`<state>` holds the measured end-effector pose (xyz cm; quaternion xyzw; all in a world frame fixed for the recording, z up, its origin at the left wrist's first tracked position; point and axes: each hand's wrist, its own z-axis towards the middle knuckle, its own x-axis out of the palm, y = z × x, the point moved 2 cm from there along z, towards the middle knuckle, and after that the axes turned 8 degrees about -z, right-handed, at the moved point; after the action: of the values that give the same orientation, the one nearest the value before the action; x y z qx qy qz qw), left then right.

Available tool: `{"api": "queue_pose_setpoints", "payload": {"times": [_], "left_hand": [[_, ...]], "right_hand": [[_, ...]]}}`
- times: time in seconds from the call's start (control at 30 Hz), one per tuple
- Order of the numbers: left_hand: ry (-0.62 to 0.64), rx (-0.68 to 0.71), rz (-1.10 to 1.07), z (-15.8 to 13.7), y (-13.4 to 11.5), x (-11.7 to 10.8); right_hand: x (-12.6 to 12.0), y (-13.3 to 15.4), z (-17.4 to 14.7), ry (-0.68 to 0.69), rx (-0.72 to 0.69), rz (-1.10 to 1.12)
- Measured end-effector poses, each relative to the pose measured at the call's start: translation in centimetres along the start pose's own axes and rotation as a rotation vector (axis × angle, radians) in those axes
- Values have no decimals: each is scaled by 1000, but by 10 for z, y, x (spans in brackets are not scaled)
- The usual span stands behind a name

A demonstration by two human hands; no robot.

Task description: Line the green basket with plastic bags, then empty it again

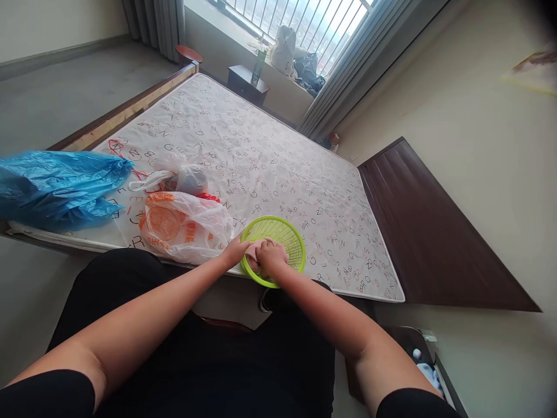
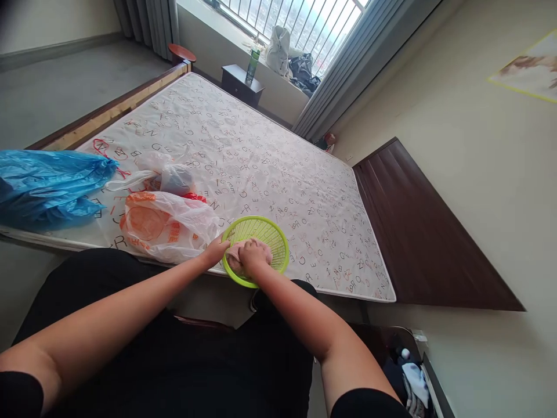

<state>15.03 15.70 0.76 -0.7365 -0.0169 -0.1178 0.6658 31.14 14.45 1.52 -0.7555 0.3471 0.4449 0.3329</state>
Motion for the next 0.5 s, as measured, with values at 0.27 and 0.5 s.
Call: {"api": "queue_pose_setpoints", "payload": {"times": [0.27,0.5], "left_hand": [[32,11,57,-10,-5,9],[122,75,-20,-24,-12,20]], "right_hand": [[6,-15,8,-108,-379,-82],[33,-50,20,-22,-204,-11]]}}
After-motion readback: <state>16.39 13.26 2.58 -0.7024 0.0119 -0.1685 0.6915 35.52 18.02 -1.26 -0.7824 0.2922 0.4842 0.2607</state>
